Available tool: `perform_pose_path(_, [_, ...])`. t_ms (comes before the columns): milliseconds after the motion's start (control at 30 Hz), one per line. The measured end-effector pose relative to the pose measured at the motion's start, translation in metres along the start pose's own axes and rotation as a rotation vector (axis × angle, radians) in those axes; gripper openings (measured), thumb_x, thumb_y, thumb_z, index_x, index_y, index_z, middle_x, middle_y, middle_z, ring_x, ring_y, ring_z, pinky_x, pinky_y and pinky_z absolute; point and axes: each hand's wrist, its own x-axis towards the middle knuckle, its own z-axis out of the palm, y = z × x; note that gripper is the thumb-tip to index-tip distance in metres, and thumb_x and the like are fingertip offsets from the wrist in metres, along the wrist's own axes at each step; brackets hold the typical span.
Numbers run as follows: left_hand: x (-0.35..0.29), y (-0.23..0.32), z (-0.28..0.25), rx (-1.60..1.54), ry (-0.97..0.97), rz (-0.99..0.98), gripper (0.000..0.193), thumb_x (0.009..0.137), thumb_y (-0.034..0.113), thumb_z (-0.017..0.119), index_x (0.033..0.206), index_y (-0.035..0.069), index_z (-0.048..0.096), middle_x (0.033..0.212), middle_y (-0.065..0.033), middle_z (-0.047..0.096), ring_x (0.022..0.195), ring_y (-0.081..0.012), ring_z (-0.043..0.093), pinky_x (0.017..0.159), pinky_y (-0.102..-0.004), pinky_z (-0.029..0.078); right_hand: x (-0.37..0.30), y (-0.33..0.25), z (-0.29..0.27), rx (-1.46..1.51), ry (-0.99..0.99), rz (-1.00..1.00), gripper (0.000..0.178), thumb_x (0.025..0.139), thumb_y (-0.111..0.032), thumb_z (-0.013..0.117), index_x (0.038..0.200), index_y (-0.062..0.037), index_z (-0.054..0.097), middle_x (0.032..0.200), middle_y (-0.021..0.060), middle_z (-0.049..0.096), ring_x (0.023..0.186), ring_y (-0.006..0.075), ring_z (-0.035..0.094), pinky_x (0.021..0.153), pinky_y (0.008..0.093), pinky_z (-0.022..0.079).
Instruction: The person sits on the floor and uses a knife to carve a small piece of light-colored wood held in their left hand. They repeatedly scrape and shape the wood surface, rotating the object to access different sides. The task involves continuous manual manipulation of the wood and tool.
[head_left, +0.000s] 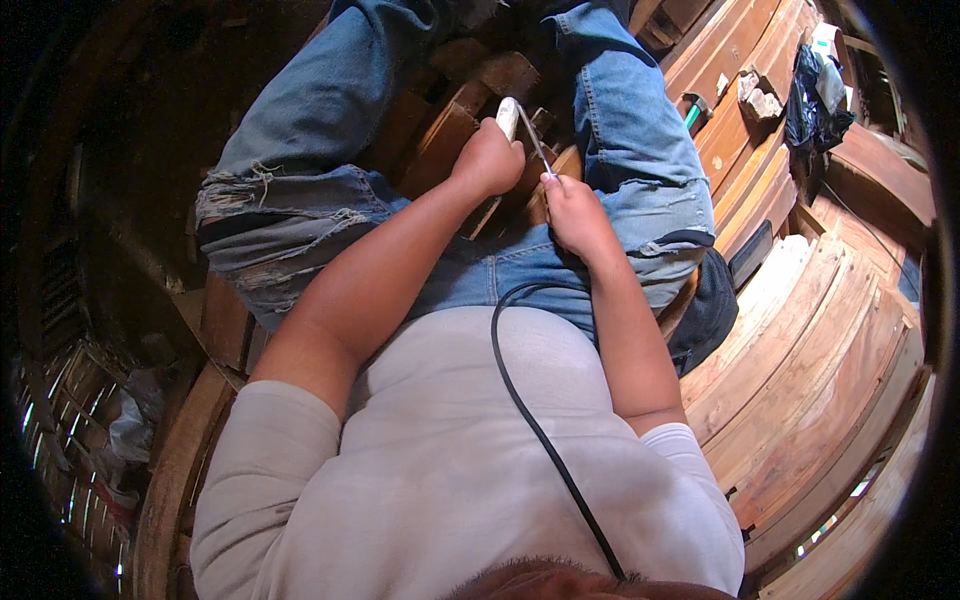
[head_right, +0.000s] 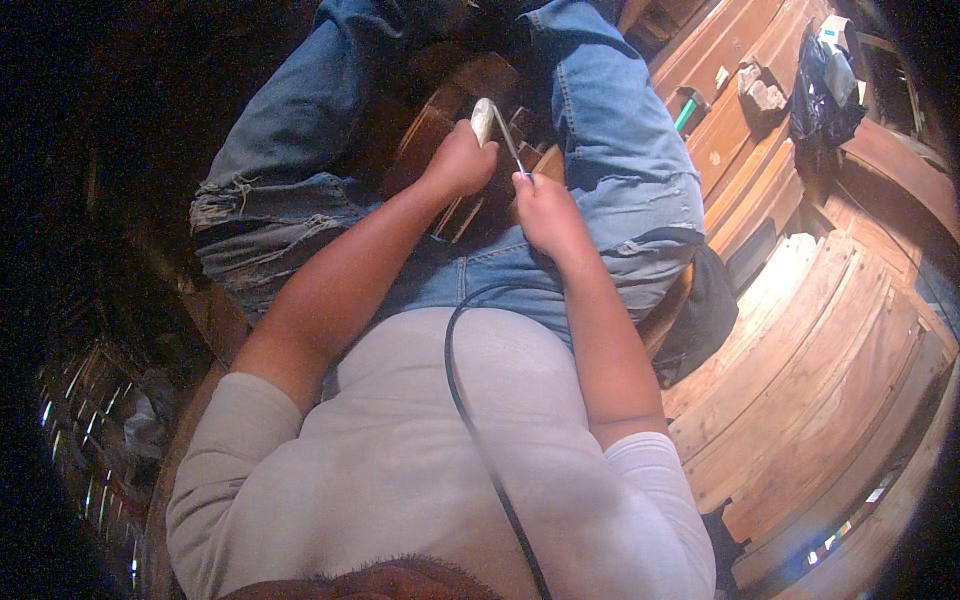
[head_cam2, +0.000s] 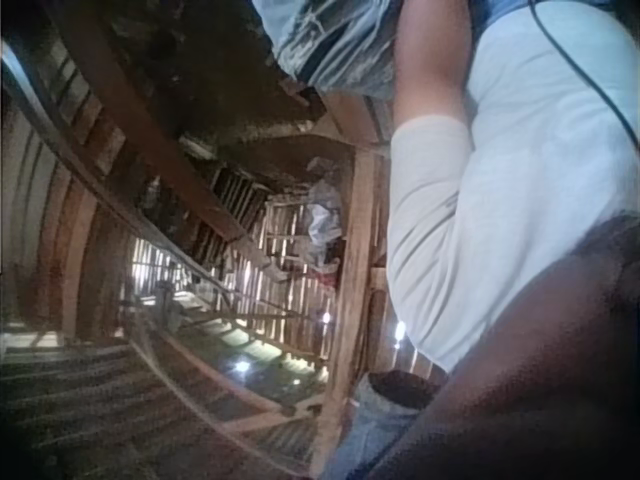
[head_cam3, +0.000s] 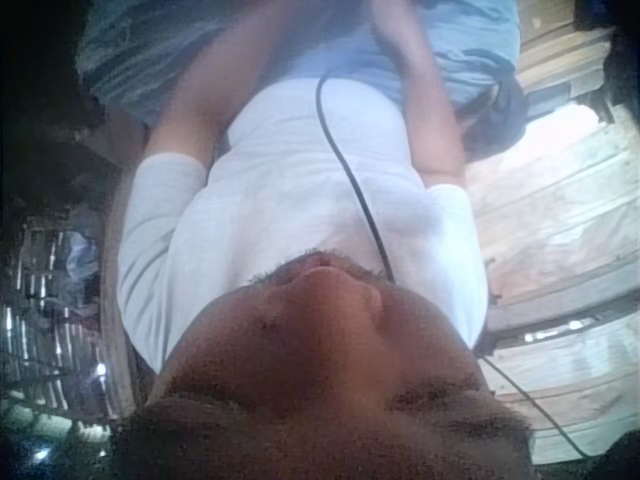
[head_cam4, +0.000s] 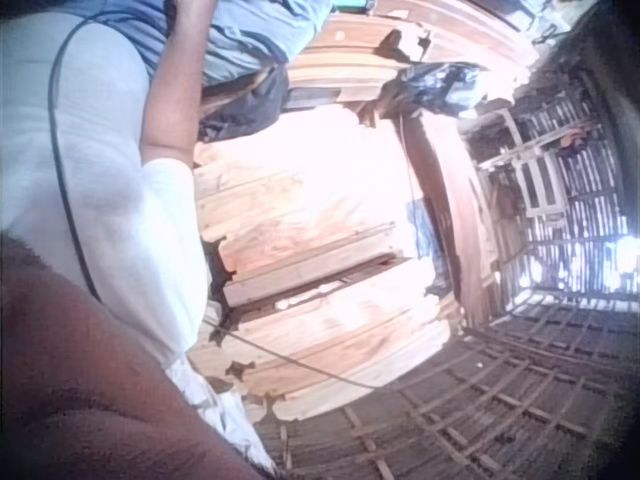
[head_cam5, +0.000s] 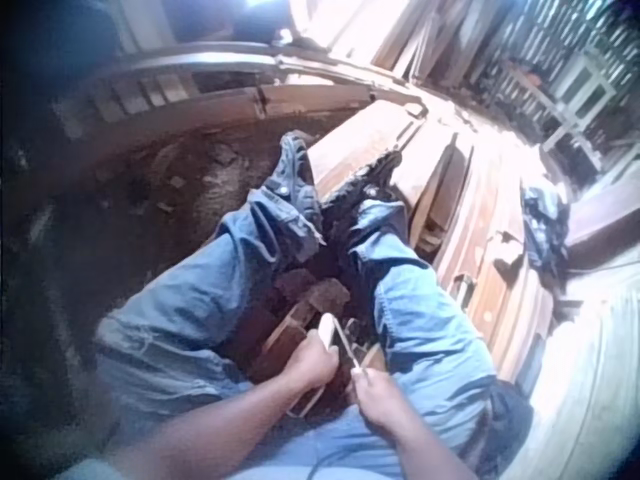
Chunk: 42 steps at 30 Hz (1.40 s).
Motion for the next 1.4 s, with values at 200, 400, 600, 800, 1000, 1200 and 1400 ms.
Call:
perform_pose_path(200, [0.005,-0.003,0.003,-0.131,-0.029,-0.016,0.047,0.096,0.029,0.061,0.121,-0.009,0.051,0.119,-0.0335,0.065,0.111,-0.0455,0.065,0.096,-0.0498,0.052,0.001,0.003,0.002,0.036,0.006,-0.014,0.049,0.107,-0.038,0.047,0.094,0.0072,0.062,0.094,0.0339,0.065,0.093,0.0521,0.062,0.080,0.0528,0.048])
perform_pose_path(400, [-0.006,0.009,-0.002,-0.668,-0.144,-0.167,0.039,0.101,0.034,0.057,0.115,-0.003,0.056,0.092,-0.0174,0.066,0.076,-0.0269,0.070,0.066,-0.0420,0.057,0.012,0.022,0.009,0.097,0.044,-0.066,0.040,0.107,-0.036,0.051,0.091,-0.0009,0.060,0.062,0.0048,0.056,0.053,0.0150,0.053,0.051,0.0352,0.043])
perform_pose_path(600, [0.013,-0.010,0.003,-0.848,-0.338,-0.245,0.035,0.101,0.038,0.058,0.109,0.004,0.059,0.082,-0.0065,0.061,0.062,-0.0165,0.058,0.060,-0.0351,0.050,0.000,0.005,-0.004,0.299,0.066,-0.022,0.027,0.109,-0.030,0.048,0.114,-0.0047,0.056,0.062,0.0006,0.051,0.042,0.0102,0.044,0.039,0.0286,0.035])
perform_pose_path(800, [0.009,-0.003,0.001,-0.943,-0.340,-0.308,0.035,0.103,0.040,0.054,0.113,0.007,0.058,0.086,-0.0045,0.064,0.070,-0.0149,0.062,0.070,-0.0365,0.051,-0.014,0.005,-0.018,0.287,-0.055,0.018,0.028,0.109,-0.029,0.048,0.116,-0.0038,0.060,0.064,-0.0001,0.052,0.044,0.0096,0.043,0.041,0.0278,0.034])
perform_pose_path(1000, [0.005,-0.001,-0.003,-0.896,-0.354,-0.277,0.033,0.106,0.040,0.048,0.118,0.010,0.056,0.089,-0.0053,0.066,0.075,-0.0152,0.067,0.069,-0.0362,0.053,-0.018,0.001,-0.013,0.051,0.013,-0.017,0.038,0.105,-0.033,0.052,0.109,0.0034,0.064,0.094,0.0265,0.068,0.091,0.0422,0.068,0.080,0.0464,0.050])
perform_pose_path(1200, [0.008,-0.001,-0.008,-0.971,-0.367,-0.338,0.034,0.107,0.038,0.041,0.116,0.010,0.058,0.088,-0.0048,0.066,0.073,-0.0155,0.066,0.068,-0.0360,0.050,-0.032,-0.007,-0.018,-0.073,0.038,-0.086,0.036,0.105,-0.032,0.051,0.107,0.0030,0.061,0.099,0.0298,0.067,0.098,0.0476,0.064,0.082,0.0499,0.050])
perform_pose_path(1400, [0.010,-0.005,-0.004,-0.973,-0.360,-0.304,0.033,0.106,0.035,0.039,0.115,0.010,0.059,0.087,-0.0051,0.066,0.074,-0.0161,0.066,0.069,-0.0360,0.050,-0.039,-0.013,-0.017,-0.085,0.052,-0.085,0.034,0.105,-0.031,0.051,0.108,0.0020,0.061,0.099,0.0294,0.067,0.098,0.0480,0.064,0.082,0.0507,0.049])
